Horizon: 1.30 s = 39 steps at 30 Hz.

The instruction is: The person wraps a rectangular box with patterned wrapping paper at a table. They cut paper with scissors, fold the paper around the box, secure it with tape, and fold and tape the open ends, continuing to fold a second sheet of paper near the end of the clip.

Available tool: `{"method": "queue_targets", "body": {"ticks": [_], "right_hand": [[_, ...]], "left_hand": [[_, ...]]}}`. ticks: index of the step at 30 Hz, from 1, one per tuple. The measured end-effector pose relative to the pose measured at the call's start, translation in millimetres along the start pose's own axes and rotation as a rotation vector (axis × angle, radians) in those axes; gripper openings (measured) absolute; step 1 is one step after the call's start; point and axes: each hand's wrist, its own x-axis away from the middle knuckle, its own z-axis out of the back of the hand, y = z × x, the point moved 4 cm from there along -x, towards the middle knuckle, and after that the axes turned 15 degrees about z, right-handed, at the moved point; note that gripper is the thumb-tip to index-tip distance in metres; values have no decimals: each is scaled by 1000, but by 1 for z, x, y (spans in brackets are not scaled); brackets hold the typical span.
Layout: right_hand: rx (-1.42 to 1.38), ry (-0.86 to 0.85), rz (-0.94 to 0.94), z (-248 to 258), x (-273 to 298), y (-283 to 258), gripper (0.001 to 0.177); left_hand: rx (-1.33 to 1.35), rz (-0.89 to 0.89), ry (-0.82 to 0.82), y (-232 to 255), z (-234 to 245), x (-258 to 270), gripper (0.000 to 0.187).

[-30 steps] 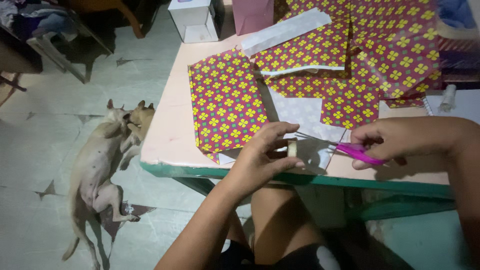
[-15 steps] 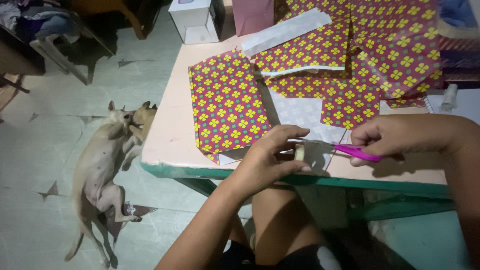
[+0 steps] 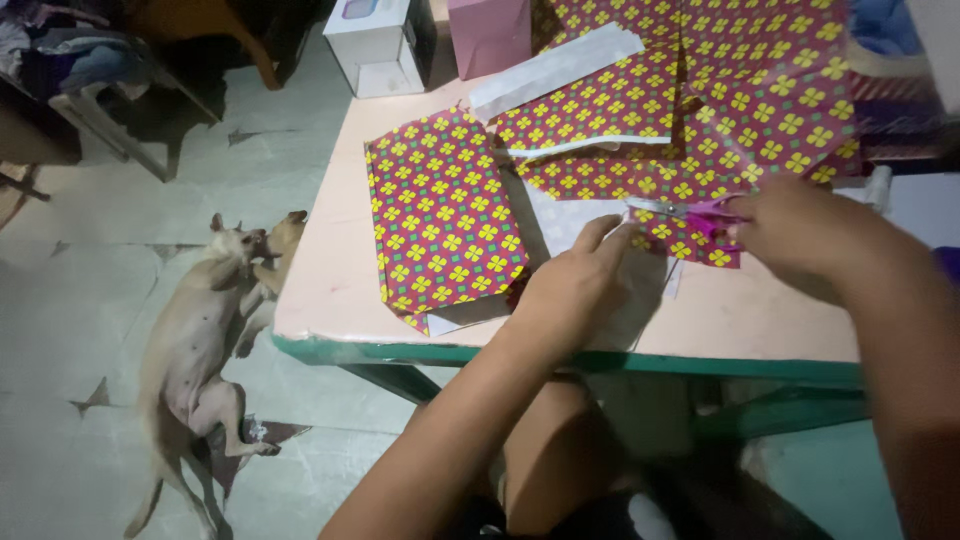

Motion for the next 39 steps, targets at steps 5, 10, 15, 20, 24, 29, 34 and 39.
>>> {"method": "queue_targets", "body": {"ticks": [5, 10, 15, 20, 24, 29, 34, 39], "right_hand": [[50, 2, -61, -4, -4, -4, 29], [-774, 456, -27, -2, 9, -27, 35], [-1465, 228, -201, -17, 21, -74, 44], [-1799, 221, -78, -4, 22, -104, 33], [-1791, 174, -83, -5, 27, -110, 23], [-1781, 176, -71, -14, 31, -115, 20], [-1546, 276, 57, -16, 28, -131, 18], [-812, 518, 546, 1, 23, -174, 54]], "left_hand": [[-47, -128, 82, 10, 2, -7, 63], [548, 2, 18, 10, 24, 19, 67], [644, -22, 35, 9, 44, 41, 83], [601, -53, 58, 8, 51, 53, 85], [593, 40, -14, 2, 54, 62, 83], [468, -109, 128, 0, 66, 76, 73], [222, -204, 435, -39, 98, 110, 52], [-59, 0, 583, -96, 137, 133, 45]]}}
